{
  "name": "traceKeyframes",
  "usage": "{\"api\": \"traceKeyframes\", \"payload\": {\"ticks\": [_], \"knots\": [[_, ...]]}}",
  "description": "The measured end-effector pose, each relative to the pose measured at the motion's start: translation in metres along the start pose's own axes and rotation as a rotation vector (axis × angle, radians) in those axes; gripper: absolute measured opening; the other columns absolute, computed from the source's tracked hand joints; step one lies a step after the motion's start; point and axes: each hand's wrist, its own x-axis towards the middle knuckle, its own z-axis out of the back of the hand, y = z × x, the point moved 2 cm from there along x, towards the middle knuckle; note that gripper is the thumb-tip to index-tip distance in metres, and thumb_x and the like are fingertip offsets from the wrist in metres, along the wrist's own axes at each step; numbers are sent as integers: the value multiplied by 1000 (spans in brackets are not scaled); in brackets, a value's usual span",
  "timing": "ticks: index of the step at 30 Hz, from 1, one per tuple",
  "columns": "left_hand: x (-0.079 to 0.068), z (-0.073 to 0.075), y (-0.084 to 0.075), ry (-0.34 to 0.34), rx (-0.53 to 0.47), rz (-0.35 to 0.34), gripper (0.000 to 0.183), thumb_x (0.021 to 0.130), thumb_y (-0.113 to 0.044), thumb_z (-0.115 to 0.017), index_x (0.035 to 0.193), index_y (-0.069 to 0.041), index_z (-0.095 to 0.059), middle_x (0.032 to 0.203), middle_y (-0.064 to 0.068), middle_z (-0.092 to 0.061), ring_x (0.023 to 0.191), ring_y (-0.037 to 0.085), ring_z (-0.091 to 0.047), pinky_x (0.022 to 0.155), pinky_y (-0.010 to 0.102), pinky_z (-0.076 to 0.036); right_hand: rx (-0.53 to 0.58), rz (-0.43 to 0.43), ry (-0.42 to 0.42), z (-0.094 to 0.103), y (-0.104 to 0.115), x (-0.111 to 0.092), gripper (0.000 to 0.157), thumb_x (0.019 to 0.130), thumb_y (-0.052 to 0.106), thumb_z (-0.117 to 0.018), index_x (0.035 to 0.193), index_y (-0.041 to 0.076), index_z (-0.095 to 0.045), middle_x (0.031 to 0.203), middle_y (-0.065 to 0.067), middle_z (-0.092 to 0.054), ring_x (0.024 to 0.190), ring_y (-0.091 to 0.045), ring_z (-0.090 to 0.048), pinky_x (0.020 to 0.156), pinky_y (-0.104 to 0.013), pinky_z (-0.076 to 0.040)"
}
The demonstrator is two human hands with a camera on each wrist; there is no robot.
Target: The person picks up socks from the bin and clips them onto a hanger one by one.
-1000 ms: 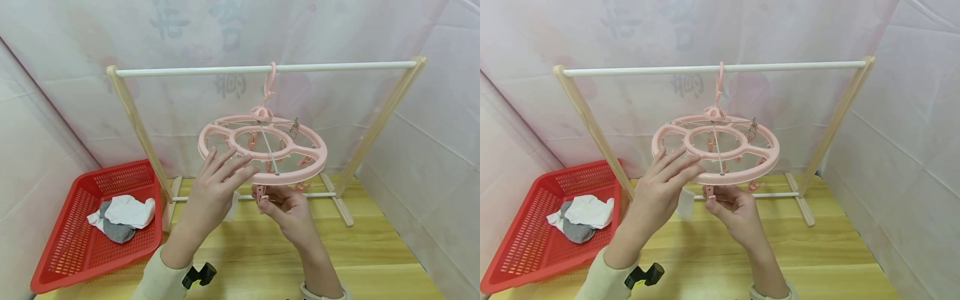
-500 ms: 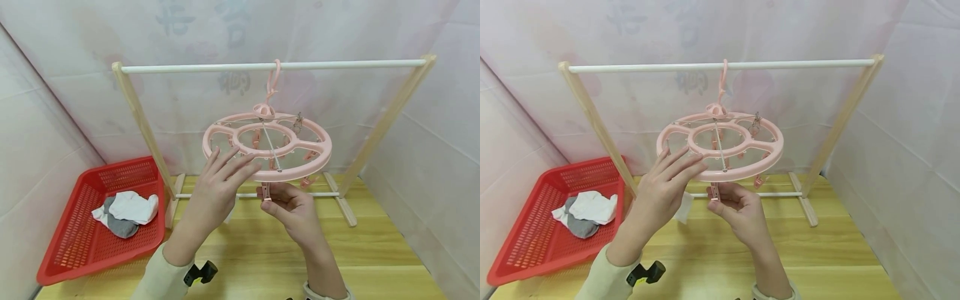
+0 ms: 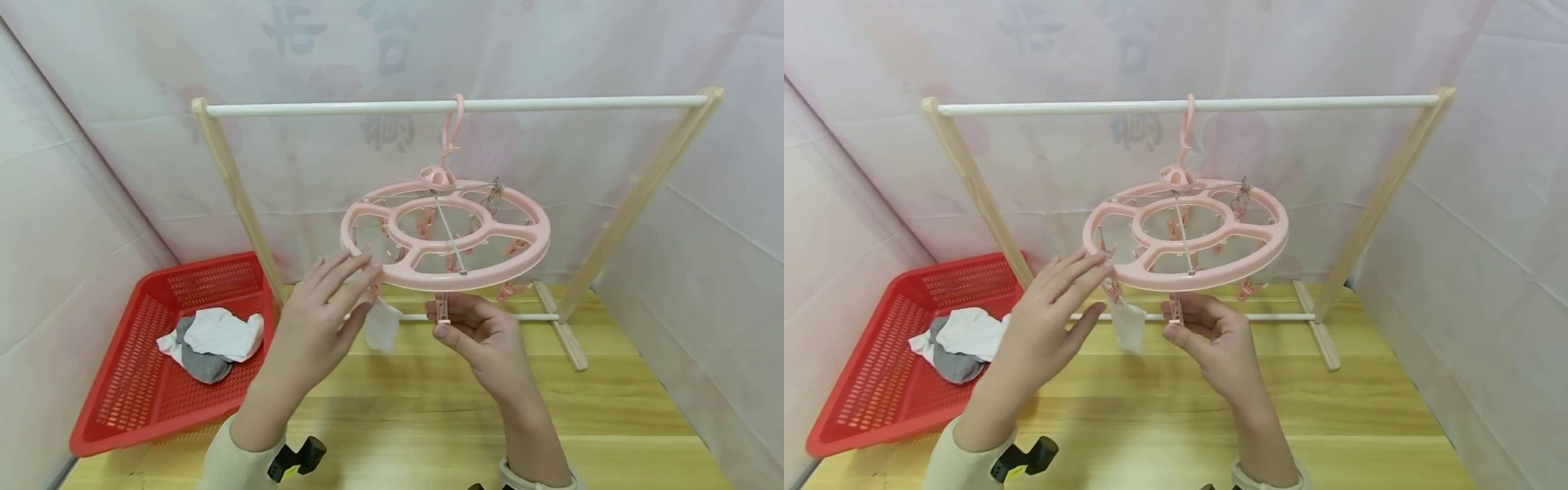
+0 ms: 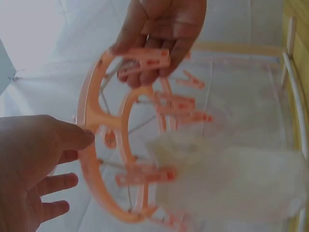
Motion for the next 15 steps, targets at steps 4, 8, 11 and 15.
{"api": "traceKeyframes", "payload": {"ticks": [4,8,11,15], "knots": [[-20,11,21,33,21,79,61,87,-10,-75,144,-17,-55,145,7,-56,141,28,-44,119,50,-30,6,8,6,-1,0,0,33,88,-11,-67,121,-11,-61,111,-16,-71,102,-23,-69,84,-32,-59],[-40,18,44,45,63,135,60,87,-10,-75,144,-15,-55,142,9,-57,140,30,-45,119,47,-30,18,17,7,0,-1,0,34,87,-12,-67,120,-12,-61,110,-15,-71,102,-23,-70,84,-32,-59],[-55,23,61,49,86,176,60,86,-9,-76,143,-14,-56,140,11,-59,137,34,-47,117,50,-32,21,24,5,0,-1,0,34,87,-12,-67,120,-12,-61,110,-15,-72,102,-23,-70,84,-32,-59],[-75,30,83,71,118,247,62,84,-7,-77,142,-14,-56,137,12,-60,134,40,-49,110,58,-38,23,28,3,0,-2,0,34,87,-13,-67,120,-12,-61,110,-16,-72,102,-23,-70,84,-32,-59]]}}
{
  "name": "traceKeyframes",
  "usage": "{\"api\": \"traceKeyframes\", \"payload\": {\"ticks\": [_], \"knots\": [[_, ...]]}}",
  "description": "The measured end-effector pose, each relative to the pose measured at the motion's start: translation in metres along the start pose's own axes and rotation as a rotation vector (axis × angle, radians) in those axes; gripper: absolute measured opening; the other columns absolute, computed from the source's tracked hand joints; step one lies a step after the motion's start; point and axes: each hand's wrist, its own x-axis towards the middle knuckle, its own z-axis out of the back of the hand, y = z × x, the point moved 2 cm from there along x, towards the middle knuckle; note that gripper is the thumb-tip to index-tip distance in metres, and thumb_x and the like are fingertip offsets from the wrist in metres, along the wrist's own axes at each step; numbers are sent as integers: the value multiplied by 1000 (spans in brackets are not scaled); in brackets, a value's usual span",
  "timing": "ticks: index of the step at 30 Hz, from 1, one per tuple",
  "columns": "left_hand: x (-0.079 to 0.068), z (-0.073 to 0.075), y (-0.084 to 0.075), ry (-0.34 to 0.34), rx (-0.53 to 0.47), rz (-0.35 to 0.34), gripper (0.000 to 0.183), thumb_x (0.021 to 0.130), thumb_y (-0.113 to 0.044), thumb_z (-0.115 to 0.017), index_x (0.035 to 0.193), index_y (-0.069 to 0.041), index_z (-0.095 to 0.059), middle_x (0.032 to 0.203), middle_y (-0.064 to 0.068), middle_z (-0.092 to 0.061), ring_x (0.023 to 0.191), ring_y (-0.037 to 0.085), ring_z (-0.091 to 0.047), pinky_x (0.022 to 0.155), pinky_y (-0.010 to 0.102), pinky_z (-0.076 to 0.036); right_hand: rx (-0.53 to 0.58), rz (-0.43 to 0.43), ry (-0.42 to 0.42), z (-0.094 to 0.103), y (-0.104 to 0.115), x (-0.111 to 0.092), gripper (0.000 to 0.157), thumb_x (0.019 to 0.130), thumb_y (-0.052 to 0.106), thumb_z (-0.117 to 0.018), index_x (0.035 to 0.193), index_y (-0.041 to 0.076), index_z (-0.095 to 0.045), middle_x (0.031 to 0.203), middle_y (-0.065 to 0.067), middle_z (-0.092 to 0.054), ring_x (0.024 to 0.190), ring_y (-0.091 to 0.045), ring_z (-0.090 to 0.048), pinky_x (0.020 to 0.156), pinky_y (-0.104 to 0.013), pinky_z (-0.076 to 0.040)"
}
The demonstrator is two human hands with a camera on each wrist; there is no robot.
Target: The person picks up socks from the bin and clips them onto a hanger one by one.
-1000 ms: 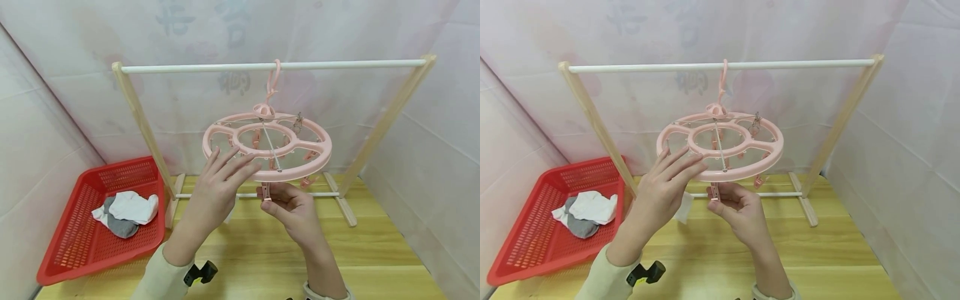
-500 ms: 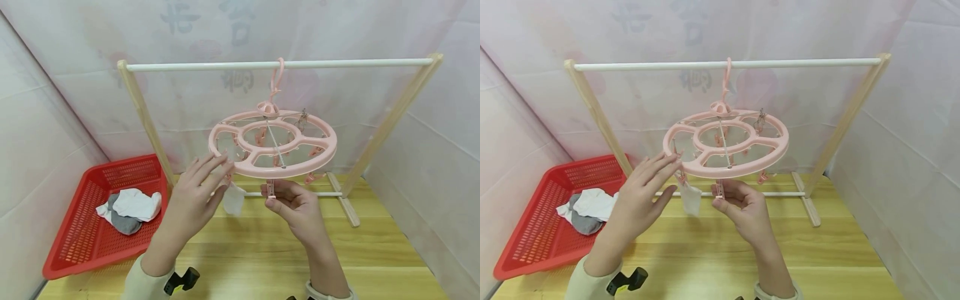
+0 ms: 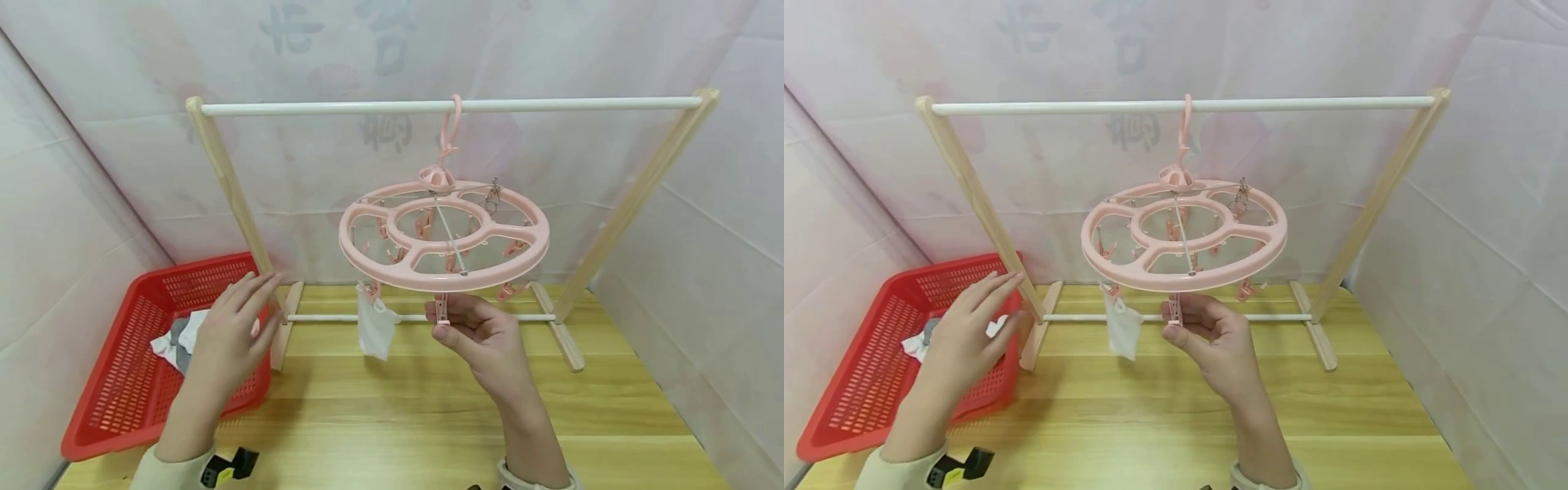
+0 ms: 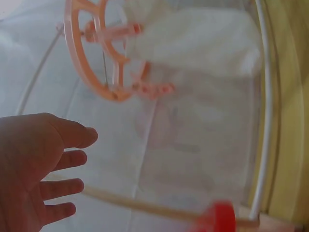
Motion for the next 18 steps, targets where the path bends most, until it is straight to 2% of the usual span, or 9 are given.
{"api": "traceKeyframes", "payload": {"ticks": [9,12,15,18], "knots": [[-30,11,54,136,77,216,53,87,-10,-74,138,-7,-58,135,21,-58,122,47,-51,92,68,-43,-1,-7,-7,2,1,-1,34,87,-11,-68,120,-12,-61,111,-14,-71,102,-22,-69,84,-31,-59],[-39,12,69,229,79,303,49,90,-14,-71,136,-5,-58,137,23,-55,122,50,-49,87,73,-42,-3,1,-2,2,1,-1,34,87,-11,-68,121,-11,-60,111,-16,-71,101,-23,-69,83,-31,-59],[-47,11,84,352,89,373,49,93,-21,-69,137,-4,-56,141,29,-49,123,56,-45,85,77,-39,3,13,8,2,0,-1,35,87,-11,-68,121,-12,-60,111,-17,-70,101,-25,-69,83,-32,-59],[-54,8,97,479,101,393,53,94,-25,-68,138,0,-54,141,38,-42,122,62,-41,89,79,-36,10,16,12,1,0,-1,35,87,-11,-68,121,-12,-60,111,-19,-70,101,-26,-69,84,-32,-59]]}}
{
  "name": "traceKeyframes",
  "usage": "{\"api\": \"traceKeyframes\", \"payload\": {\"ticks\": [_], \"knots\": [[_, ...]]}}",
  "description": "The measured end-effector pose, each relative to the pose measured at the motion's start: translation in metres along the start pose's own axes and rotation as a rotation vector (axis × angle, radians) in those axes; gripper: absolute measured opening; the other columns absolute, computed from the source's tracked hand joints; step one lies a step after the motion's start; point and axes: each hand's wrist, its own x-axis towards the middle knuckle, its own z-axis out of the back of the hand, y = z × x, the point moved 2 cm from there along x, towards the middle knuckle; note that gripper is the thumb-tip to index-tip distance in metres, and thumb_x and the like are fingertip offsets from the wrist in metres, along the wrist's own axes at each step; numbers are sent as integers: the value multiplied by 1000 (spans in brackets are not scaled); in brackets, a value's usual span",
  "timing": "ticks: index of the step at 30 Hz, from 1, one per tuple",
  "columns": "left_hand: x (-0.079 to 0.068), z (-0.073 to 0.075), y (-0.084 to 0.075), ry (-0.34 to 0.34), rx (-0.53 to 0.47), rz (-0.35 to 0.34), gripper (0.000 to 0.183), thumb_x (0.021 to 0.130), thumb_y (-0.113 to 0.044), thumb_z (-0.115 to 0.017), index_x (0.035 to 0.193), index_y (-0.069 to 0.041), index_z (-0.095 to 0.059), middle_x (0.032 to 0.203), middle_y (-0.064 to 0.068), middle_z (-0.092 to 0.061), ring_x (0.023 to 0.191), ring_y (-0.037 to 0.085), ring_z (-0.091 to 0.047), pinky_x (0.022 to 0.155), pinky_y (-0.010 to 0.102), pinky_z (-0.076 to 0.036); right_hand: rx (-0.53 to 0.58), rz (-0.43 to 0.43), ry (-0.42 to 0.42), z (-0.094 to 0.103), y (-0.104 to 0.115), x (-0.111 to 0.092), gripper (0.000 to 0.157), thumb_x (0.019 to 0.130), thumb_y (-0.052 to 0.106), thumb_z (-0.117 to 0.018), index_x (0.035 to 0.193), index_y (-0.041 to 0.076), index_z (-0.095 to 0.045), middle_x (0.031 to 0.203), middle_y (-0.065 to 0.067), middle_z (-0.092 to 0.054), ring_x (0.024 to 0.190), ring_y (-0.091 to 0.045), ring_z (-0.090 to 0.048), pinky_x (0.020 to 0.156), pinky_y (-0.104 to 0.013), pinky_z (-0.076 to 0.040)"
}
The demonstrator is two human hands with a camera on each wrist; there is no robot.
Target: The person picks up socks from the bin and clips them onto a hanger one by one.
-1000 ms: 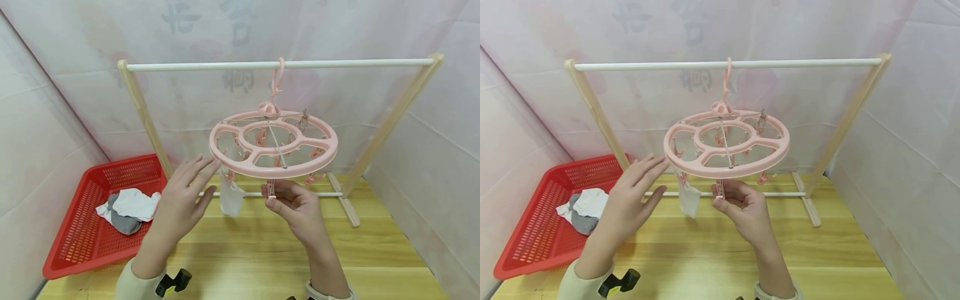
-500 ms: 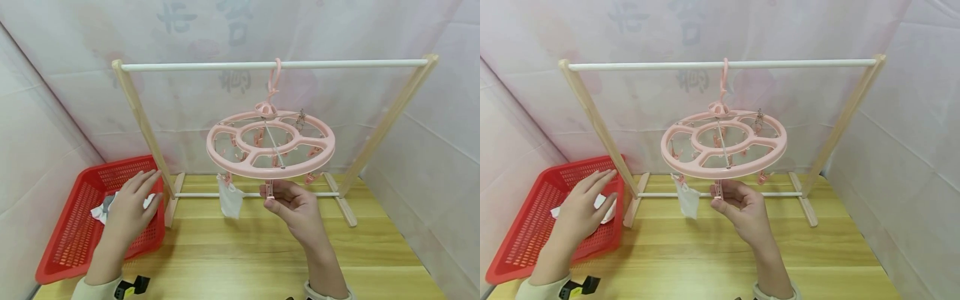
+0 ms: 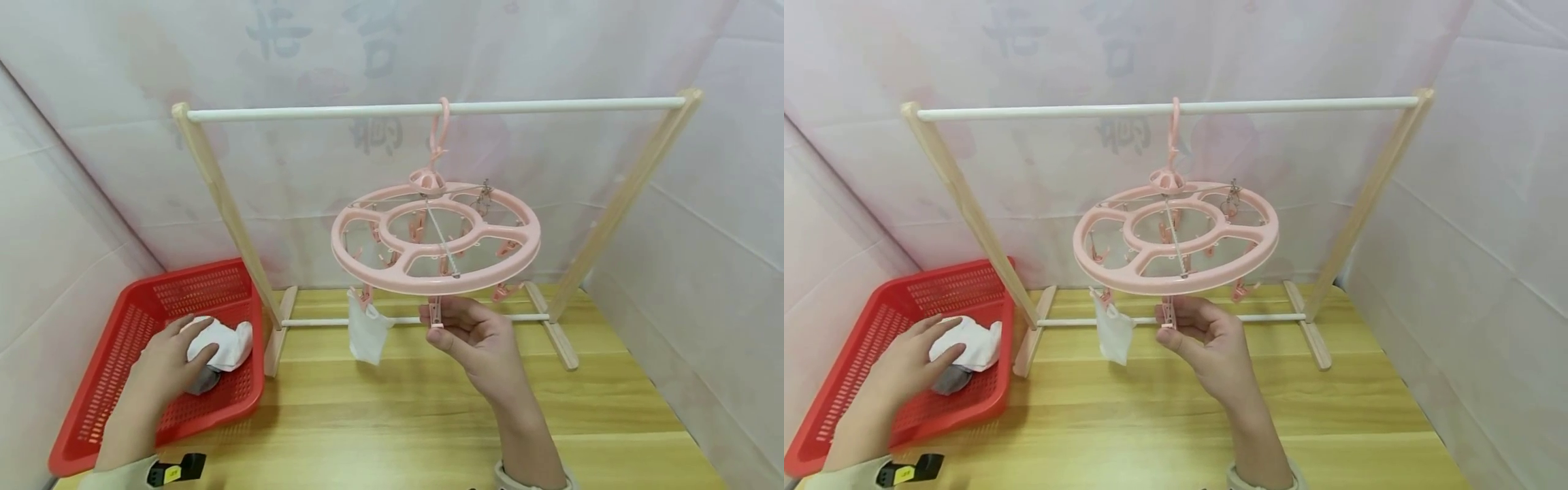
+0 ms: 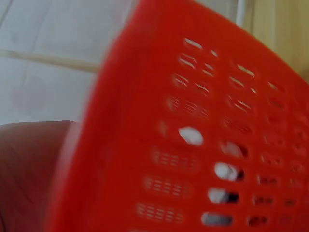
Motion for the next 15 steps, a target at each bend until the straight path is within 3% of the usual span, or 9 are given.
{"api": "traceKeyframes", "payload": {"ticks": [5,10,13,15], "knots": [[5,-10,17,164,30,29,60,95,-31,-67,141,4,-49,139,51,-31,122,70,-36,90,78,-37,-5,-25,-3,-2,0,-1,35,87,-9,-69,121,-10,-61,111,-17,-71,102,-26,-69,84,-32,-59],[7,-18,28,368,-17,149,73,96,-44,-61,147,4,-38,139,56,-18,122,77,-24,84,84,-35,7,-30,2,-3,0,-1,36,87,-8,-70,122,-10,-61,110,-16,-71,103,-32,-69,85,-33,-59],[7,-22,30,473,-50,171,77,97,-47,-58,148,5,-34,139,55,-24,124,78,-20,88,84,-32,16,-23,3,-4,0,0,36,87,-8,-69,122,-11,-60,110,-16,-71,103,-32,-69,85,-33,-59],[6,-25,29,506,-60,158,75,97,-44,-59,148,5,-35,136,50,-37,126,72,-28,92,80,-34,17,-19,5,-4,-1,0,36,87,-8,-69,122,-13,-59,110,-16,-71,103,-29,-69,85,-33,-59]]}}
